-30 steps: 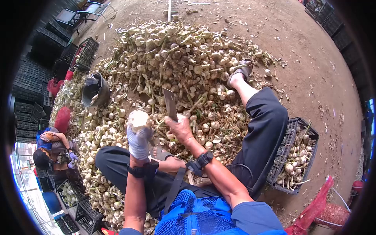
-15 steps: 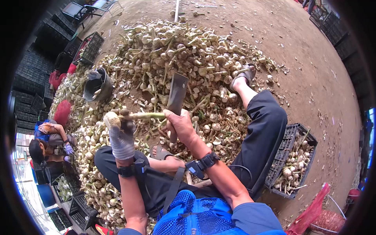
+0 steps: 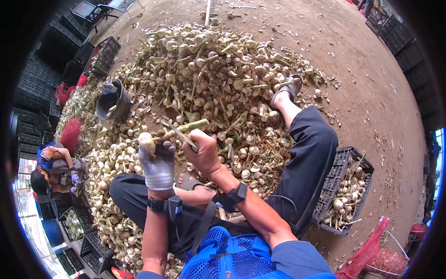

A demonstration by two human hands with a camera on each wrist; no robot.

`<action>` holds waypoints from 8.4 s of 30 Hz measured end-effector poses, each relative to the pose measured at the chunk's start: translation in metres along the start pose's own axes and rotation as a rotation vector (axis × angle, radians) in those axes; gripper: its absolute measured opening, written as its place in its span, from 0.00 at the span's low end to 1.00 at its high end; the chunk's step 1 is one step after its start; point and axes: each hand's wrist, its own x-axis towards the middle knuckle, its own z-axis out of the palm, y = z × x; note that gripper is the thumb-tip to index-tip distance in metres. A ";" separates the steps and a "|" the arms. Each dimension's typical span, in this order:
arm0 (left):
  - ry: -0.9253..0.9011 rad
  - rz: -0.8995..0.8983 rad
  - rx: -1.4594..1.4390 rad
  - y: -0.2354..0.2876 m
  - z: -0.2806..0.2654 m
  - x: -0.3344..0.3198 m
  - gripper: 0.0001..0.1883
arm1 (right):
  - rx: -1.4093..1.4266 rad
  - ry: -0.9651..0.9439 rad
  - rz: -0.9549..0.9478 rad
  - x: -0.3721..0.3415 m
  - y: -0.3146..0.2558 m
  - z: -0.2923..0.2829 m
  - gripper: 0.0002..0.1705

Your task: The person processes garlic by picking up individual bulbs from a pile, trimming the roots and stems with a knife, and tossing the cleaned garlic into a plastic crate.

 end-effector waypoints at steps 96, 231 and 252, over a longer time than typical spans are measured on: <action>-0.211 0.283 1.494 -0.028 -0.017 0.022 0.21 | -0.541 0.047 -0.233 -0.014 0.098 -0.025 0.11; -0.180 -0.040 1.033 0.034 -0.034 0.016 0.39 | -0.410 -0.193 -0.295 0.003 -0.022 0.001 0.13; -0.410 0.099 1.423 -0.016 0.019 0.002 0.27 | -0.666 0.056 0.325 -0.011 0.136 -0.043 0.11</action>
